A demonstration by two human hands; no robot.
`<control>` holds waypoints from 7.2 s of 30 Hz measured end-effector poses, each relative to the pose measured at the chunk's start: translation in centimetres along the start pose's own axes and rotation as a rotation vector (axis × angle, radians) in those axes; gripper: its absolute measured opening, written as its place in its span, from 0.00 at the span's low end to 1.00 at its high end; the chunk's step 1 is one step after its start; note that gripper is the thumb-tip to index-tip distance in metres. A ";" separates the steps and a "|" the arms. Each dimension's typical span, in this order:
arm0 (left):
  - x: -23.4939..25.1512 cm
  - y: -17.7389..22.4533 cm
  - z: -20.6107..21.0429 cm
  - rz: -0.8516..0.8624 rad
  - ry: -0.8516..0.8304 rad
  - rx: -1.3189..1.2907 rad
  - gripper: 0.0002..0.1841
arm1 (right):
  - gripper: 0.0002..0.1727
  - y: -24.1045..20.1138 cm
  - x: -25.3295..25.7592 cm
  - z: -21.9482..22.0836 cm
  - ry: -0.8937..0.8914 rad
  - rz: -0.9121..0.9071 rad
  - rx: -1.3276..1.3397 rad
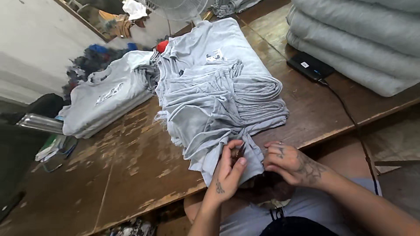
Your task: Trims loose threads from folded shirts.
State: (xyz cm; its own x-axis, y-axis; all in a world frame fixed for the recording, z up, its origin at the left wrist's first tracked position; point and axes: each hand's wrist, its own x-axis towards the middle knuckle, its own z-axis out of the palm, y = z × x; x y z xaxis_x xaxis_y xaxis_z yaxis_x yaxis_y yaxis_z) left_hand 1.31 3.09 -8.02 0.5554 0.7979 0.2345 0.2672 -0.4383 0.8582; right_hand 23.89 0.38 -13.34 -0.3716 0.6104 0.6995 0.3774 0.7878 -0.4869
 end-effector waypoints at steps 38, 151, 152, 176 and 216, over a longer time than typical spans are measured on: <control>-4.2 0.1 -1.8 0.151 0.045 0.664 0.24 | 0.35 -1.8 -2.9 -3.1 -0.291 0.050 -0.137; 1.0 -0.3 -2.0 -0.084 -0.015 0.075 0.12 | 0.14 -0.9 0.1 -1.9 0.006 0.131 -0.022; 1.0 -0.4 -1.9 -0.082 -0.014 0.061 0.12 | 0.17 -1.3 0.6 -1.7 0.004 0.158 -0.089; 0.7 5.4 -1.9 0.407 -0.266 1.039 0.08 | 0.09 -1.7 -0.6 -0.4 0.023 0.078 0.080; -2.3 1.3 -1.5 0.180 -0.001 0.621 0.23 | 0.31 -2.6 -2.2 -1.0 -0.137 0.020 0.028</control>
State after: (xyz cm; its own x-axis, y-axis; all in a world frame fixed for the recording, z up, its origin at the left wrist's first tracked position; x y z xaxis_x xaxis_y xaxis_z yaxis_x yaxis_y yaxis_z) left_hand -0.78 1.34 -6.79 0.6349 0.6890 0.3497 0.5751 -0.7236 0.3816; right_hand 24.58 -3.10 -13.05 -0.4769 0.6302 0.6127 0.3628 0.7761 -0.5159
